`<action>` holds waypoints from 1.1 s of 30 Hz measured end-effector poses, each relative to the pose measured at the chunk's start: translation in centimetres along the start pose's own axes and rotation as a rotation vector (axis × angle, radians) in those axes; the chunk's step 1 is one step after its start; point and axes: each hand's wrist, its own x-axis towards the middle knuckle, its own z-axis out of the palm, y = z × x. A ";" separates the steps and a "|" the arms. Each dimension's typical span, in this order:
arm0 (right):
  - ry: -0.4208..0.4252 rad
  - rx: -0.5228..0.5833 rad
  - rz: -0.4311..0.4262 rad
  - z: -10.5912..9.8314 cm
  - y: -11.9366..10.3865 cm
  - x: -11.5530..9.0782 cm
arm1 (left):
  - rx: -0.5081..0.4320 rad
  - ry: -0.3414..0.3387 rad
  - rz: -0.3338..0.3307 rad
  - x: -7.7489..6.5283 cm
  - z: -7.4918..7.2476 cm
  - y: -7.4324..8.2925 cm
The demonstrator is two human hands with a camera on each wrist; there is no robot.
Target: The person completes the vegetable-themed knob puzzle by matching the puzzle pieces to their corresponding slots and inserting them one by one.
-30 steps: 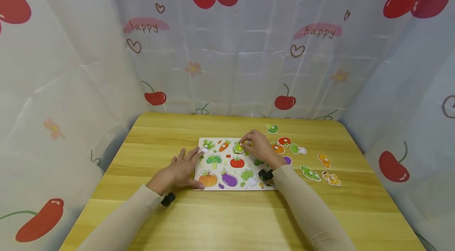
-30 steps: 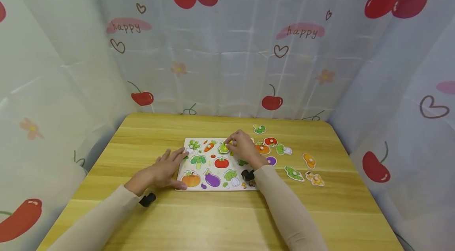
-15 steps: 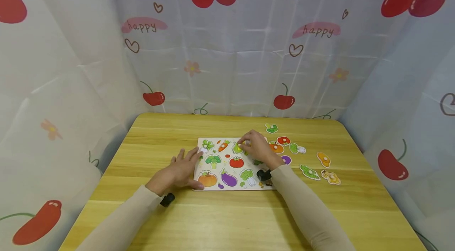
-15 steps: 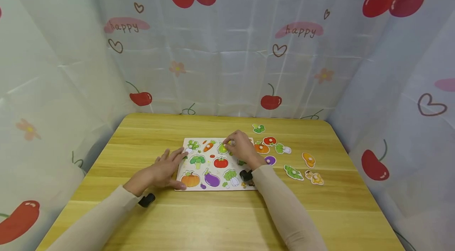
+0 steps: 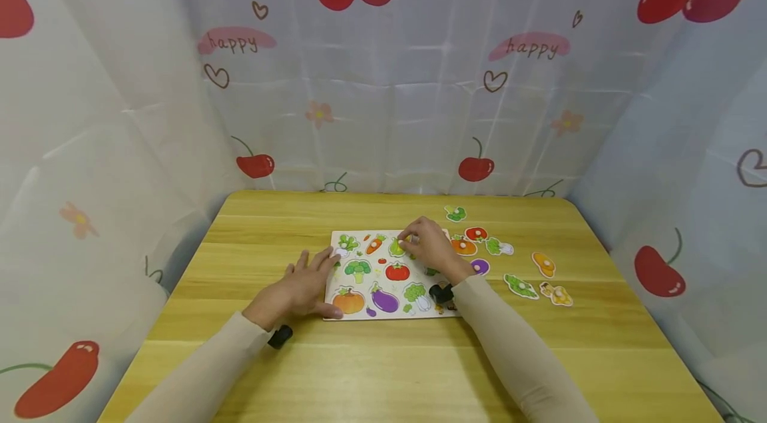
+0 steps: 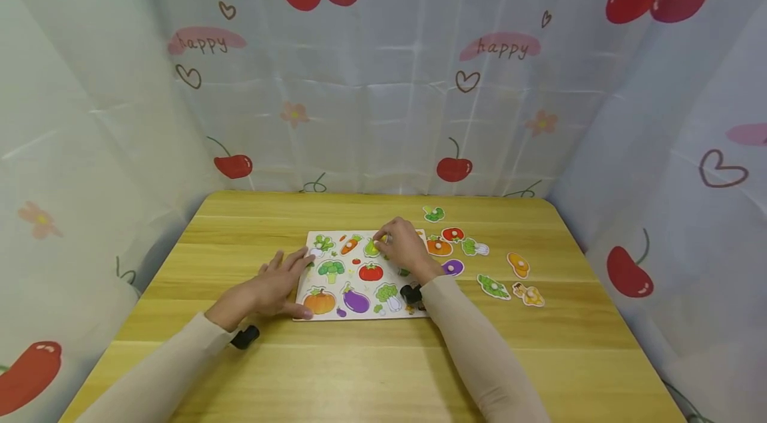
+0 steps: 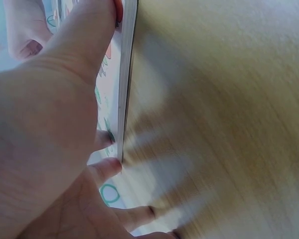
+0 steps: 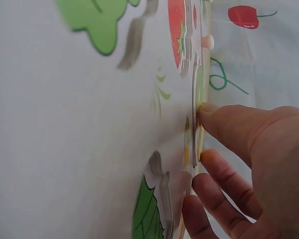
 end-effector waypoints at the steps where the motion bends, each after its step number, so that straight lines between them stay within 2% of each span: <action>1: 0.001 0.001 0.002 0.0 0.0 0.0 | -0.001 -0.001 0.000 0.0 0.0 0.0; 20: -0.001 -0.031 0.022 0.2 -0.4 0.1 | -0.010 0.000 -0.005 0.0 0.0 0.0; 33: -0.002 -0.038 0.071 0.4 -0.7 0.5 | 0.006 -0.005 0.007 0.0 0.1 -0.1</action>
